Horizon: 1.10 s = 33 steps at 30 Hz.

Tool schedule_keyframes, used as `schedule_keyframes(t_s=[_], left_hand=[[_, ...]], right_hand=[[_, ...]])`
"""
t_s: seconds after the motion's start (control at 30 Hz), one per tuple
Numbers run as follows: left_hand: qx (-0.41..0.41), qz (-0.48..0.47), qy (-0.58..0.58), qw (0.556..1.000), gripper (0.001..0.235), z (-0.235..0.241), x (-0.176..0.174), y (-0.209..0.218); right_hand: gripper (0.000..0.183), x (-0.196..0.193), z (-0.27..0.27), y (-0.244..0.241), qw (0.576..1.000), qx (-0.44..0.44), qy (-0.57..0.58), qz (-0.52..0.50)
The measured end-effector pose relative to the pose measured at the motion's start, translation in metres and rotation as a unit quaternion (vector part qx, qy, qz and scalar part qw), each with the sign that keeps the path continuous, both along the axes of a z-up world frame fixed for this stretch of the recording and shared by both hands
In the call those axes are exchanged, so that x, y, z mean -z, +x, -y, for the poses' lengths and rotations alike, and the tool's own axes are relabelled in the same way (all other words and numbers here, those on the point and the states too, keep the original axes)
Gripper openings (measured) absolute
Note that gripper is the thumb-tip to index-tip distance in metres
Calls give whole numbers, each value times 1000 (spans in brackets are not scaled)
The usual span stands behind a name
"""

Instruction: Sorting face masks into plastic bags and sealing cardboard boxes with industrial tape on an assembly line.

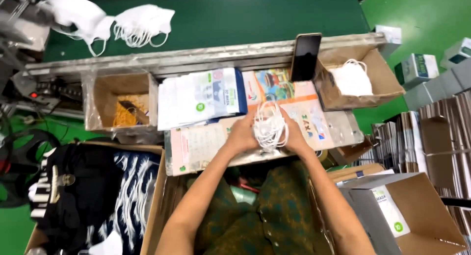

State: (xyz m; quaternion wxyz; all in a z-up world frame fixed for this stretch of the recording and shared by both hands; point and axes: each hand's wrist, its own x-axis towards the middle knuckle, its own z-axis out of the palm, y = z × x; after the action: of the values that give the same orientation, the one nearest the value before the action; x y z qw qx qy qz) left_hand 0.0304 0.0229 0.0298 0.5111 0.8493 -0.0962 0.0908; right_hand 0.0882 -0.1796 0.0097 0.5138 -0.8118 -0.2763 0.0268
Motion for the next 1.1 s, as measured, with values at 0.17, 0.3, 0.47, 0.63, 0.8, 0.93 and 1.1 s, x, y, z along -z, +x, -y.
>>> schedule_keyframes(t_s=[0.17, 0.3, 0.47, 0.63, 0.8, 0.93, 1.1], left_hand=[[181, 23, -55, 982, 38, 10, 10, 4], [241, 30, -40, 969, 37, 7, -8, 24], [-126, 73, -37, 989, 20, -16, -11, 96], [-303, 152, 254, 906, 35, -42, 18, 109], [-264, 132, 246, 923, 19, -49, 49, 121], [-257, 115, 210, 936, 14, -60, 58, 128], [-186, 134, 226, 947, 17, -31, 34, 99]], right_hand=[[90, 20, 20, 2, 991, -26, -73, 106], [69, 44, 33, -1, 973, -133, -67, 174], [48, -15, 22, -18, 996, 70, 41, -44], [54, -51, 33, -33, 975, 166, 141, -37], [54, -53, 48, -50, 972, 170, 138, -82], [55, -49, 43, -54, 963, 130, 146, -186], [62, -29, 8, -38, 915, 98, 278, -274]])
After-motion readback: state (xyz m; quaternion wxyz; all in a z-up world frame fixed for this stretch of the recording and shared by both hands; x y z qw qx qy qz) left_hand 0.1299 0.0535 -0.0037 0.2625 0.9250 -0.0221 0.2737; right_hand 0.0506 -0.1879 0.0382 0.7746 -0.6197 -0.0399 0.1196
